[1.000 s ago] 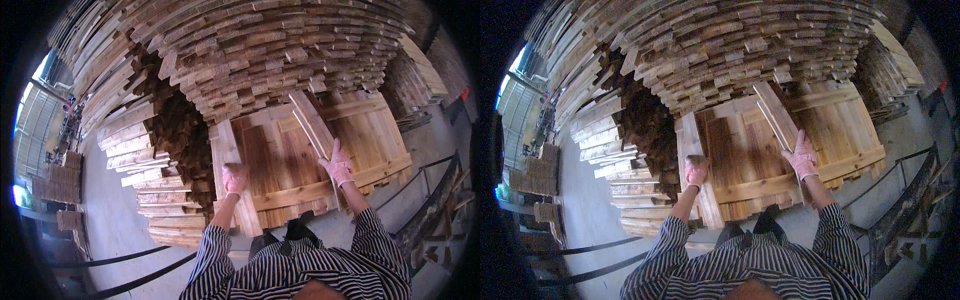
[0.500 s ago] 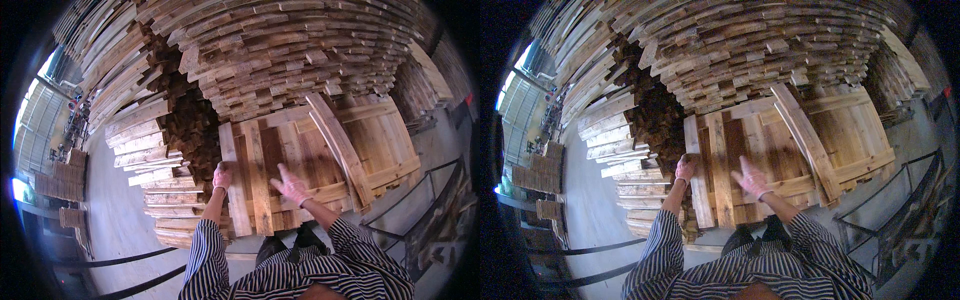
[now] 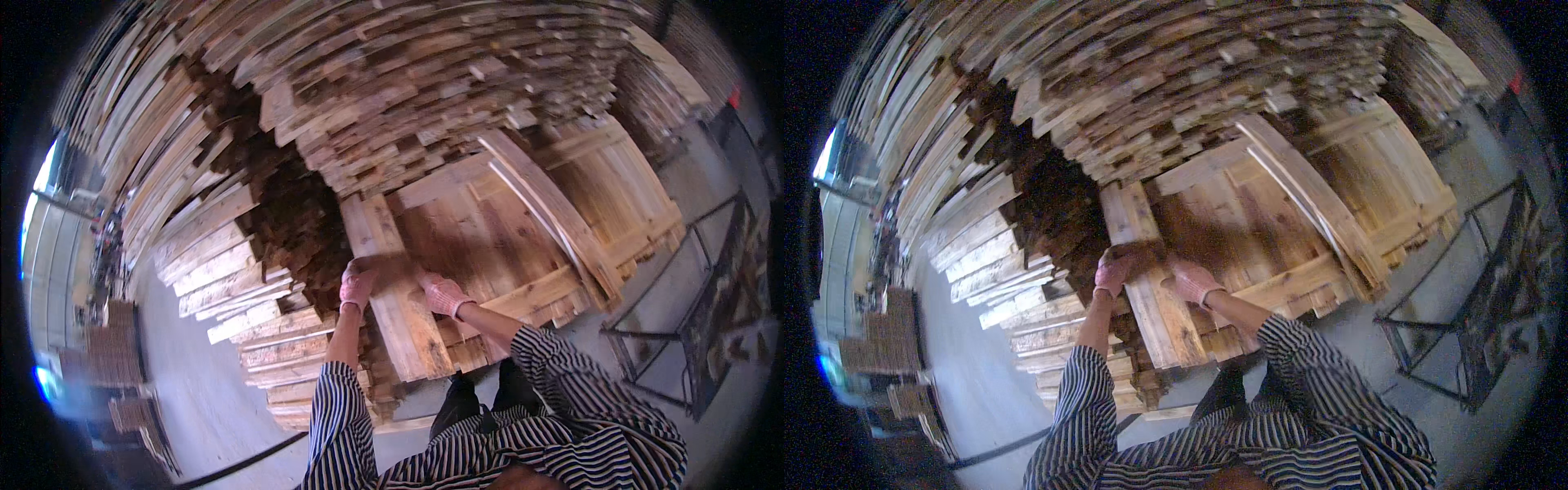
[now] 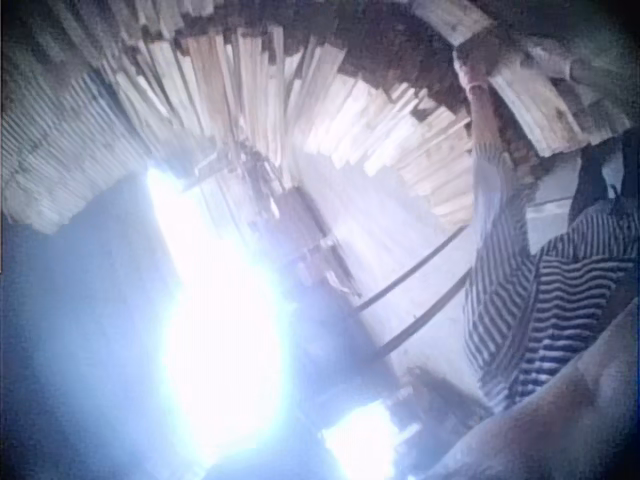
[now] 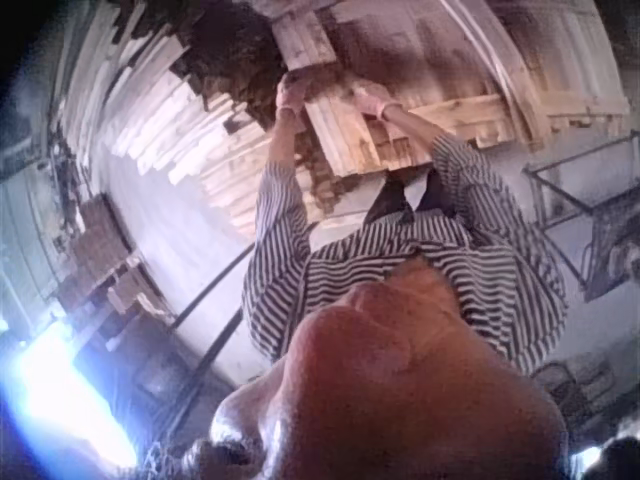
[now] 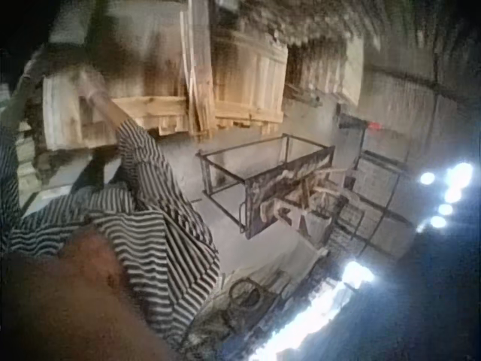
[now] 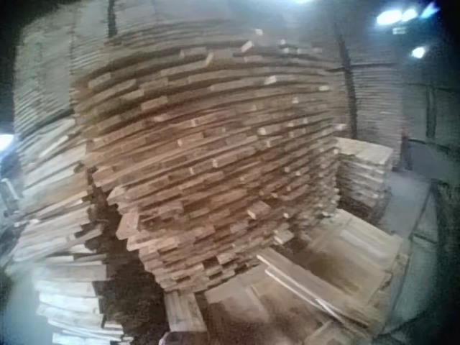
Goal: The person repeatedly picks up bundles of wooden planks from a large pile and stacks them onto a growing stack. The person wears pink gloves and a striped shirt while performing this repetitive manual labor in a warehouse setting.
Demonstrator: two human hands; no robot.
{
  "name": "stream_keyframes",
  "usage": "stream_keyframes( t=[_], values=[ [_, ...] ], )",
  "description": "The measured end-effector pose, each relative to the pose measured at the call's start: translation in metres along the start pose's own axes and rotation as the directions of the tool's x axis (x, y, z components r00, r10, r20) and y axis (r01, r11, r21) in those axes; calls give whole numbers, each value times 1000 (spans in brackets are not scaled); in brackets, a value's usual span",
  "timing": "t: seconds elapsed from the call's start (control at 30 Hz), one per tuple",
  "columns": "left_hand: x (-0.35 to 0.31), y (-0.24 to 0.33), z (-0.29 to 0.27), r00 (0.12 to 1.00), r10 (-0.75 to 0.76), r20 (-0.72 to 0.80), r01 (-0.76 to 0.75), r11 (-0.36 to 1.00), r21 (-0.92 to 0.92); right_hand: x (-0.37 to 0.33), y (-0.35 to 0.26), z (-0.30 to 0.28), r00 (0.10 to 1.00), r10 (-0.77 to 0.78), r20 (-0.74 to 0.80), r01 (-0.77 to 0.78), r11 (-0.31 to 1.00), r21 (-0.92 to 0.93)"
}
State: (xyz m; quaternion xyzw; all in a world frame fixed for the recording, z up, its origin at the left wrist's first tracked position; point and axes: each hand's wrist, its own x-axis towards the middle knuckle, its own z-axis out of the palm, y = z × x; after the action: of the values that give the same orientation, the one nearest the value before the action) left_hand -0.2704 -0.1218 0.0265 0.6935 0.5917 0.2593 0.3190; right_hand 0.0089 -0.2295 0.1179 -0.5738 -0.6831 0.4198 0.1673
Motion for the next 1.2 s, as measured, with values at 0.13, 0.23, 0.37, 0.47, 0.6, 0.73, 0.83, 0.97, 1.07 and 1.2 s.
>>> stream_keyframes(
  t=[0.13,0.23,0.37,0.47,0.6,0.73,0.83,0.97,1.07,1.2],
  values=[
    [18,-6,35,971,186,150,-186,982,-14,-29,56,-88,932,68,-355,-178,942,-285],
    [32,4,54,956,-80,282,157,952,-263,-64,150,-189,633,113,-766,-683,548,-484],
    [30,55,87,883,-247,398,456,646,-612,-107,186,-248,701,522,-486,-699,640,-320],
    [37,17,46,875,-288,389,471,689,-550,-85,156,-223,725,271,-633,-629,635,-448],
    [34,32,67,835,-242,494,506,690,-518,-91,115,-150,789,108,-605,-467,745,-476],
    [21,-13,-6,923,147,355,-202,972,123,-30,48,-36,843,-10,-537,-226,901,-371],
    [40,56,60,709,499,498,-696,608,382,-9,100,-14,846,28,-532,-197,945,-262],
    [28,83,56,931,21,364,11,996,-86,-35,117,-46,927,-154,-343,85,974,-208],
    [17,43,10,876,328,353,-431,862,269,-55,95,-138,781,38,-624,-379,822,-424],
    [32,25,42,942,161,295,-10,891,-454,-85,174,-236,687,355,-634,-612,753,-242]
  ],
)
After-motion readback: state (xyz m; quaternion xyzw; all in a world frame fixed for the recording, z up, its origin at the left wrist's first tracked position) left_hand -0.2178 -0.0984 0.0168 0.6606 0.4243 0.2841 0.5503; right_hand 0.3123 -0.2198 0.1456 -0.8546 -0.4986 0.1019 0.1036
